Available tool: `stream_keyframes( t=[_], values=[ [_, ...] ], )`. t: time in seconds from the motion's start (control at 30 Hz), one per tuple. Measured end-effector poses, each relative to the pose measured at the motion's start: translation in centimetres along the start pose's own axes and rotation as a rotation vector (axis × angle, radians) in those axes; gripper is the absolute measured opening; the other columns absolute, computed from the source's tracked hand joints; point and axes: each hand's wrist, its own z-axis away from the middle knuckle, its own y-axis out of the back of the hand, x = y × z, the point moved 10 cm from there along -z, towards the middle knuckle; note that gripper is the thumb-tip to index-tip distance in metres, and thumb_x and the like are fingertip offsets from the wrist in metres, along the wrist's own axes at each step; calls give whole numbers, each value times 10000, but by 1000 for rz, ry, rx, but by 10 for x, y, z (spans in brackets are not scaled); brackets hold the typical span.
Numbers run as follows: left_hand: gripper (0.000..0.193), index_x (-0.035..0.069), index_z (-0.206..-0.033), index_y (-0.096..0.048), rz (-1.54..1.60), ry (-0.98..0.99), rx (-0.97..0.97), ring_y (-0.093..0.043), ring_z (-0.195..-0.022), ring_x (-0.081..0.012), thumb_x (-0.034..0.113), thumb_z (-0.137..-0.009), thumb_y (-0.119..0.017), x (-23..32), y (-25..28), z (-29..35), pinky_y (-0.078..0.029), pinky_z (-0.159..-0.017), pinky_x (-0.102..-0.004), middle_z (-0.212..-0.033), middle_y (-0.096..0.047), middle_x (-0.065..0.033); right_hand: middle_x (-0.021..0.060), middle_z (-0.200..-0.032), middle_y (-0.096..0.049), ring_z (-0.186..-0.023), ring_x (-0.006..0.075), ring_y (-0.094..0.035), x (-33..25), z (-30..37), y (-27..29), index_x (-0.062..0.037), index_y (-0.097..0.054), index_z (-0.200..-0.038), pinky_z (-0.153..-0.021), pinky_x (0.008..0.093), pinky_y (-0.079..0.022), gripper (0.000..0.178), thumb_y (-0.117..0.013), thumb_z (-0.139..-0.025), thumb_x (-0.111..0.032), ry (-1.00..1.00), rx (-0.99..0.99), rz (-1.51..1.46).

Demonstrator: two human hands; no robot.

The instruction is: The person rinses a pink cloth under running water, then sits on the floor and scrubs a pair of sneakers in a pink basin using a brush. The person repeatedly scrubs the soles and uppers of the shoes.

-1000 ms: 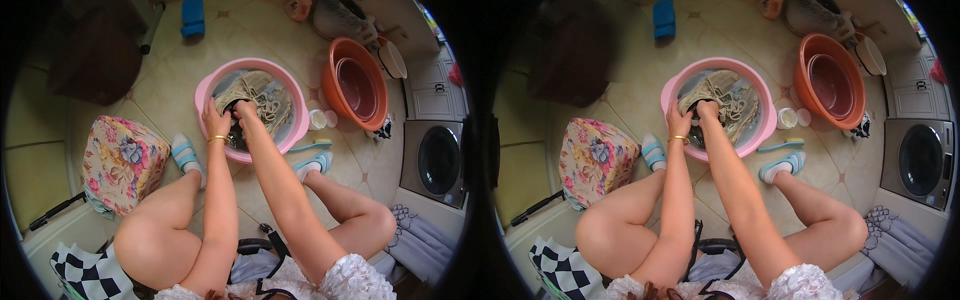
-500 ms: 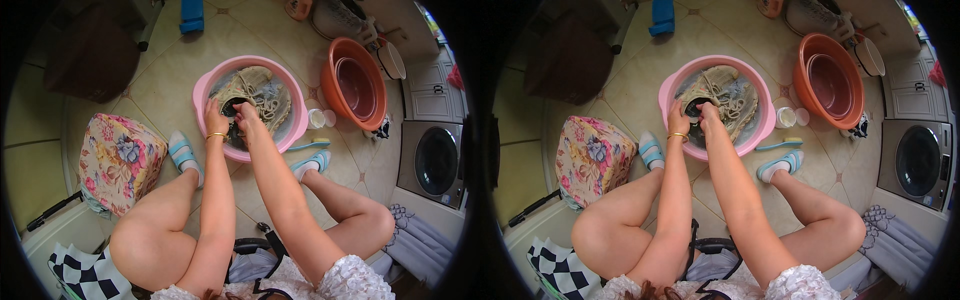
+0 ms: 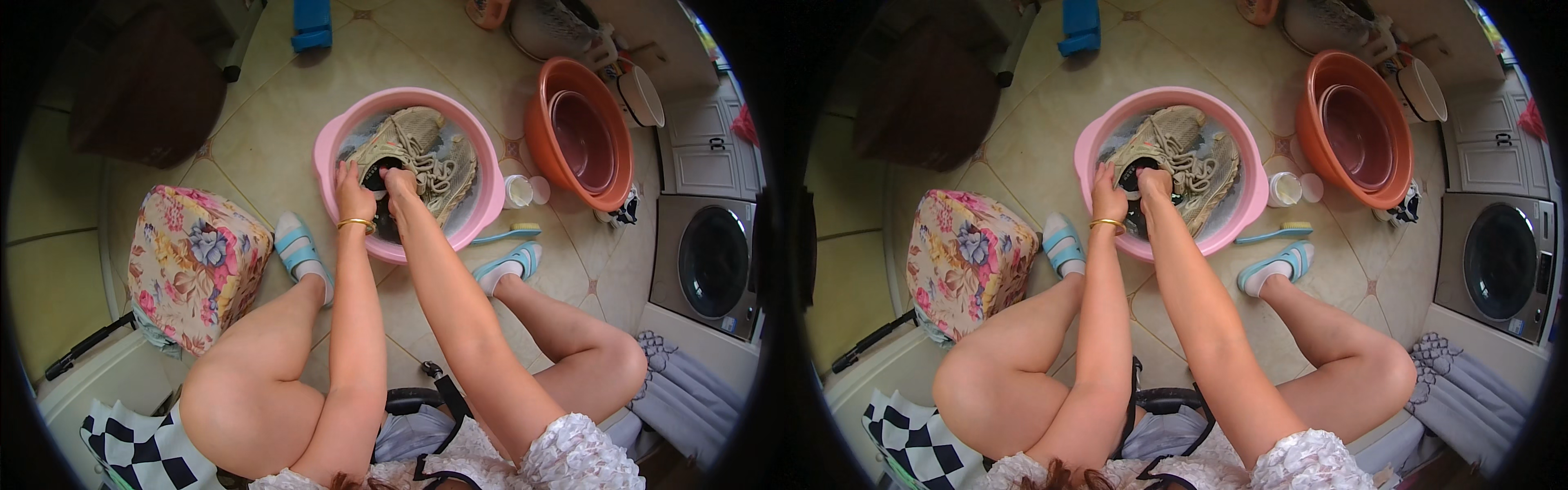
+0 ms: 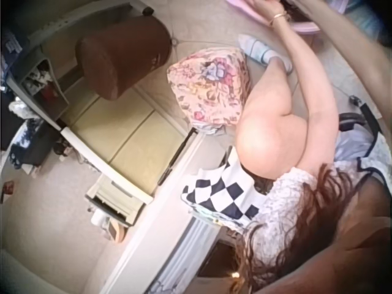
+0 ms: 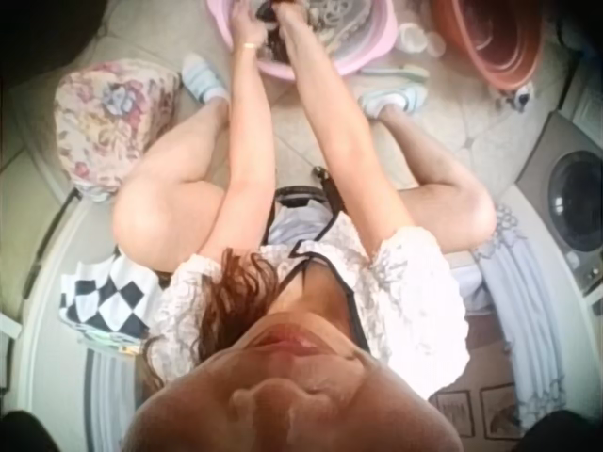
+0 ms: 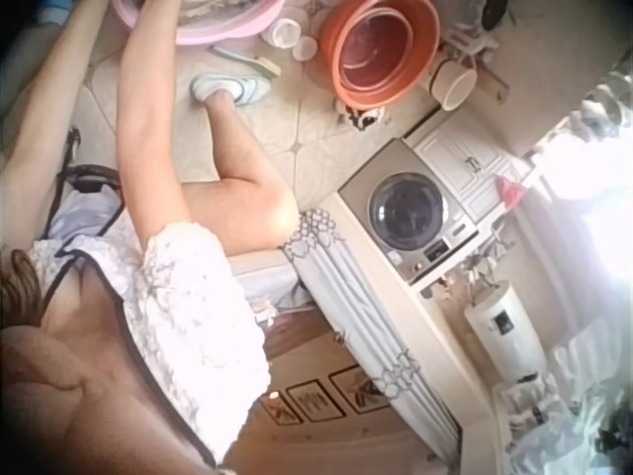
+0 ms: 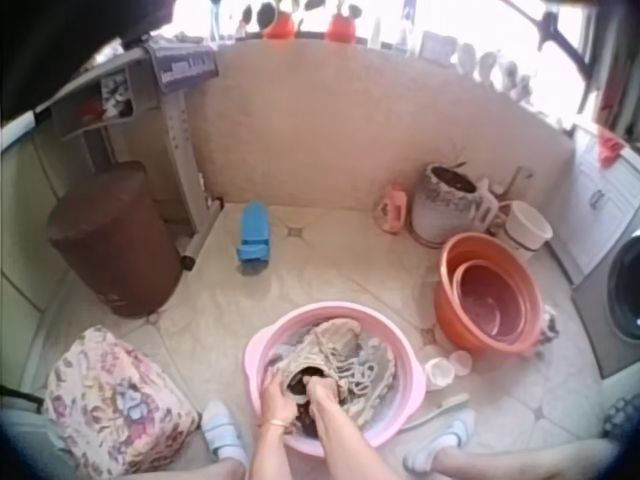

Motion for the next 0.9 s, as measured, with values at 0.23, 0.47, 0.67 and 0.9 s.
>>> stream_keyframes(
  t=[0.23, 0.47, 0.67, 0.9],
  values=[
    [645, -9, -1313, -512, 236, 123, -84, -394, -1336, -333, -161, -699, -385, 0, 3, 6, -327, -1088, -322, -1444, -365, -262, 296, -1160, -600, -1096, 414, -581, -12, 12, 21, 104, -618, -1090, -919, 436, -435, 428, -610, -859, -257, 45, -48, 155],
    [630, -46, -1312, -491, 85, -10, -31, -429, -1297, -371, -161, -695, -430, 7, 4, 3, -327, -1094, -356, -1424, -372, -286, 315, -1137, -594, -1105, 447, -555, -19, 21, 21, 97, -626, -1074, -921, 465, -428, 463, -476, -930, -317, 110, 46, 147],
    [599, -31, -1300, -507, 25, 53, -54, -408, -1321, -339, -126, -717, -406, -1, -3, 7, -305, -1104, -350, -1416, -415, -238, 318, -1143, -588, -1109, 452, -553, -15, 25, 29, 106, -623, -1080, -946, 465, -415, 531, -418, -949, -366, 59, 36, 192],
    [473, 1, -1281, -535, 193, 60, -41, -427, -1298, -353, -25, -809, -525, -23, 0, 1, -337, -1084, -372, -1363, -472, -241, 128, -793, -627, -660, 218, -586, 3, 99, 52, 28, -619, -921, -522, 339, -450, 337, -478, -931, -278, -49, -281, -86]
  ],
)
